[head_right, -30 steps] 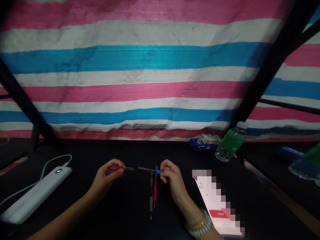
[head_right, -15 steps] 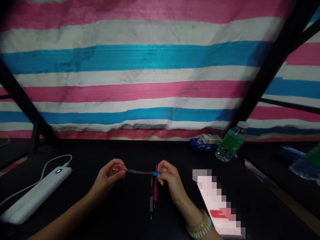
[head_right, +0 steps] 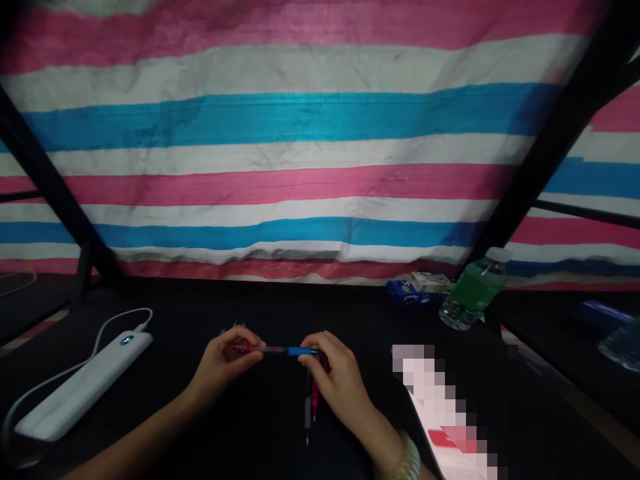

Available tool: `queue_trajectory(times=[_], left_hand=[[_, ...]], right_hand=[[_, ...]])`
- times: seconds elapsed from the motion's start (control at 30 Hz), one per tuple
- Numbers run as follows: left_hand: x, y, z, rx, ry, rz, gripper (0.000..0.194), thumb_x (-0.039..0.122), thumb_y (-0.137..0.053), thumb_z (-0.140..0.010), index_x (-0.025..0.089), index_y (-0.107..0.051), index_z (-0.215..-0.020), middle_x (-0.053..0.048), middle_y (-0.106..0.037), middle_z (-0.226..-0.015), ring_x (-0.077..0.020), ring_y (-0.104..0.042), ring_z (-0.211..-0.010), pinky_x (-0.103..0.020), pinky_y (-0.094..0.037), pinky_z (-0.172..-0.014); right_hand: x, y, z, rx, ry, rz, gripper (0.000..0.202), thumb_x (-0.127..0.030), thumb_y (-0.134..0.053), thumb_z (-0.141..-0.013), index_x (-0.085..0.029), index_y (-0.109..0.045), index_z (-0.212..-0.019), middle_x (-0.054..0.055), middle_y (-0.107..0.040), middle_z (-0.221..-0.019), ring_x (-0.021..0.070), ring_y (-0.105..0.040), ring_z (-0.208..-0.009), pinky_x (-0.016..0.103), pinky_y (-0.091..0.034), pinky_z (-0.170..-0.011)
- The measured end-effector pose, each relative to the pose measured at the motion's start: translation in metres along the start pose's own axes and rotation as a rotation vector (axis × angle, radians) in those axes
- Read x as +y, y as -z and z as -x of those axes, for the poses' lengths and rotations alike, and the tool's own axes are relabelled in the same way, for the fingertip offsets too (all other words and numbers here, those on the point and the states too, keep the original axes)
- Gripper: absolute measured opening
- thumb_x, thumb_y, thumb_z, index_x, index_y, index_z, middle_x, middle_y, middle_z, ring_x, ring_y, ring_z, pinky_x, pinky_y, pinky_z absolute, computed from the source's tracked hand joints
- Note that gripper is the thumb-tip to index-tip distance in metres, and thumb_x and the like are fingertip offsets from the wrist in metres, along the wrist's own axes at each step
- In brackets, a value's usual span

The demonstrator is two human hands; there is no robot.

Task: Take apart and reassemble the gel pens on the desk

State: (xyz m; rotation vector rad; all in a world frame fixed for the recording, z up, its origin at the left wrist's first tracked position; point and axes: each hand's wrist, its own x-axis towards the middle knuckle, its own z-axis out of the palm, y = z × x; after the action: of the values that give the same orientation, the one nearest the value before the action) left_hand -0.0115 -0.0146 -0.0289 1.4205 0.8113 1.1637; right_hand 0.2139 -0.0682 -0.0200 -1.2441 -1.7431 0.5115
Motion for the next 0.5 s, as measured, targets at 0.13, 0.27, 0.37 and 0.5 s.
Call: queue_trajectory(times=[0.13, 0.27, 0.37, 0.5], left_hand=[[0.0001, -0.0018, 0.001, -0.039, 0.01, 0.015, 0.022, 0.026, -0.082, -0.066, 0.016, -0.065, -0.075, -0.006, -0.072, -0.08, -0.0164, -0.066, -0.074, -0.025, -0.05, -0.068], [0.0017, -0.0022, -0.0001, 0.024, 0.041, 0.009, 0.023, 0.028, -0.081, -0.066, 0.016, -0.064, -0.075, -0.005, -0.072, -0.079, -0.0166, -0.066, -0.073, -0.026, -0.05, -0.068], [0.0031, -0.0016, -0.0006, 0.051, 0.061, 0.018, 0.023, 0.029, -0.082, -0.066, 0.017, -0.064, -0.075, -0.004, -0.072, -0.078, -0.0166, -0.066, -0.074, -0.026, -0.049, -0.069], [0.0033, -0.0016, -0.0003, 0.03, 0.078, 0.027, 0.024, 0.028, -0.082, -0.065, 0.016, -0.064, -0.075, -0.005, -0.072, -0.079, -0.0162, -0.065, -0.072, -0.026, -0.049, -0.068]], right_hand=[[-0.0009, 0.0006, -0.0005, -0.033, 0.005, 0.022, 0.023, -0.033, -0.048, -0.096, -0.022, -0.064, -0.083, 0.003, -0.061, -0.073, 0.0191, -0.058, -0.069, 0.03, -0.041, -0.065], [-0.0044, -0.0011, 0.0011, -0.097, -0.058, -0.034, 0.022, -0.031, -0.042, -0.098, -0.026, -0.052, -0.117, 0.001, -0.058, -0.081, 0.0184, -0.057, -0.072, 0.029, -0.042, -0.068], [-0.0047, -0.0019, 0.0023, -0.088, -0.075, -0.045, 0.015, -0.028, -0.042, -0.098, -0.025, -0.047, -0.112, 0.0, -0.056, -0.081, 0.0176, -0.055, -0.069, 0.029, -0.041, -0.066], [-0.0029, 0.0002, 0.0005, -0.079, -0.027, 0.017, 0.021, -0.03, -0.041, -0.098, -0.023, -0.053, -0.084, 0.002, -0.055, -0.075, 0.0185, -0.054, -0.07, 0.029, -0.039, -0.065]])
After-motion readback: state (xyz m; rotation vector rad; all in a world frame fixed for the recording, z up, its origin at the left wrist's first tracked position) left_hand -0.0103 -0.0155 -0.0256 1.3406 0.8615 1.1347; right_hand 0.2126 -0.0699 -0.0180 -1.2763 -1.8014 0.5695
